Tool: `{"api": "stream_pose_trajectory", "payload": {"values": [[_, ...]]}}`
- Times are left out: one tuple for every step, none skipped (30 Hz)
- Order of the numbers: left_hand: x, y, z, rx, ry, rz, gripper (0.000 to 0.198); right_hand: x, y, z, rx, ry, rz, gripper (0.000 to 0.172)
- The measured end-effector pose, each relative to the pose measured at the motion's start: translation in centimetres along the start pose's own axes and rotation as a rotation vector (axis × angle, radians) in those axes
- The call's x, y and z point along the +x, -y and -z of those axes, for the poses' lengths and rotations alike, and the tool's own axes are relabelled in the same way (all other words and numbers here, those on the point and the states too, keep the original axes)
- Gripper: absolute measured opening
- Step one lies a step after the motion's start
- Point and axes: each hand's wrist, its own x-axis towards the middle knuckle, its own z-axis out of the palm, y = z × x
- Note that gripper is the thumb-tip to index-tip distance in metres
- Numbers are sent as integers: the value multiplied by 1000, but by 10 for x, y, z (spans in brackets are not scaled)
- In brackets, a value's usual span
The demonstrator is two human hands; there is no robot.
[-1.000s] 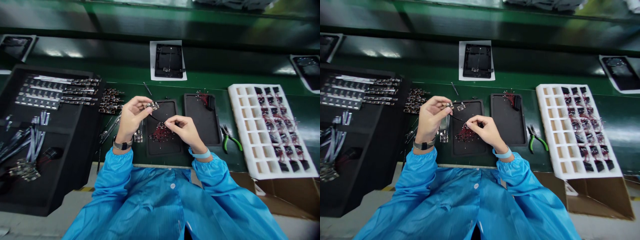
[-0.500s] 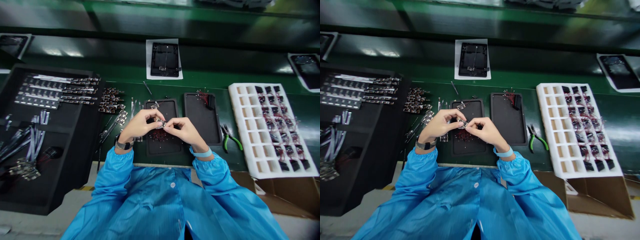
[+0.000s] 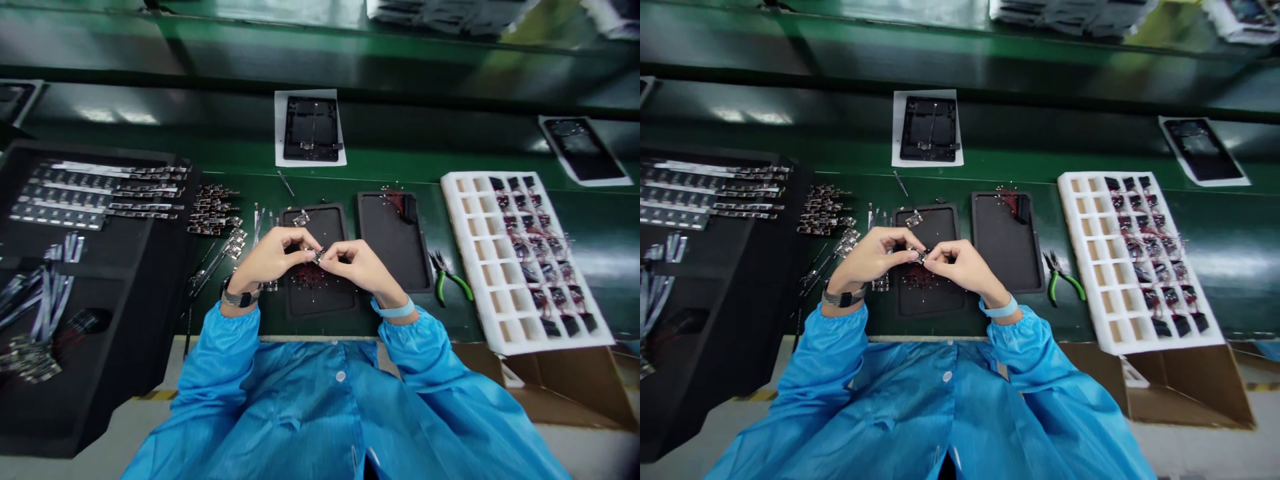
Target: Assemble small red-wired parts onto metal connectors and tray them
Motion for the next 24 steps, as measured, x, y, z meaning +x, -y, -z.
{"api": "stream_pose_trajectory", "payload": {"values": [[0, 0, 0, 5, 1, 6, 10, 0, 0, 0, 6, -2, 1, 32], [1, 0, 0, 14, 5, 8, 10, 0, 0, -1, 10, -6, -1, 33], [1, -1, 0, 26, 10, 7, 10, -1, 0, -2, 15, -13, -7, 33], [1, -1, -1, 44, 16, 8, 11, -1, -1, -2, 21, -19, -16, 34], [1, -2, -1, 69, 21, 11, 13, -1, -2, -3, 29, -24, -28, 35], [0, -2, -1, 98, 26, 18, 15, -1, -3, -4, 40, -30, -41, 37], [-1, -2, -1, 129, 31, 33, 17, -1, -5, -5, 54, -27, -55, 37], [-1, -1, -1, 158, 33, 49, 18, -1, -7, -5, 67, -26, -71, 38], [-2, -1, -1, 181, 37, 65, 20, -1, -9, -6, 78, -23, -88, 38], [-2, -1, -1, 200, 41, 77, 21, 0, -11, -6, 83, -22, -99, 38], [-2, -1, -1, 214, 47, 83, 23, 0, -12, -6, 85, -23, -105, 37], [-3, -1, 0, 226, 55, 87, 24, 0, -14, -6, 85, -23, -106, 36], [-3, -2, 0, 236, 62, 87, 26, 0, -15, -6, 86, -23, -105, 35], [-4, -4, 0, 248, 72, 92, 28, 0, -15, -6, 92, -21, -104, 35], [-4, -5, 1, 262, 82, 106, 29, 0, -15, -6, 102, -14, -104, 35], [-5, -6, 1, 277, 91, 127, 31, -1, -15, -6, 117, -6, -105, 37], [-5, -6, 1, 292, 99, 153, 33, -1, -15, -6, 134, 5, -106, 38], [-6, -6, 2, 304, 103, 178, 34, -2, -15, -6, 148, 12, -106, 40], [-6, -4, 2, 313, 104, 201, 36, -3, -15, -7, 157, 14, -106, 41], [-7, -2, 3, 317, 103, 218, 37, -3, -15, -7, 160, 12, -105, 42], [-8, 1, 3, 315, 101, 228, 39, -4, -15, -7, 157, 8, -103, 43], [-8, 4, 4, 309, 97, 237, 40, -4, -16, -7, 152, 1, -98, 43], [-9, 6, 4, 298, 93, 244, 41, -5, -16, -7, 145, -5, -88, 44], [-9, 9, 5, 281, 87, 249, 41, -5, -16, -7, 140, -11, -74, 44]]}}
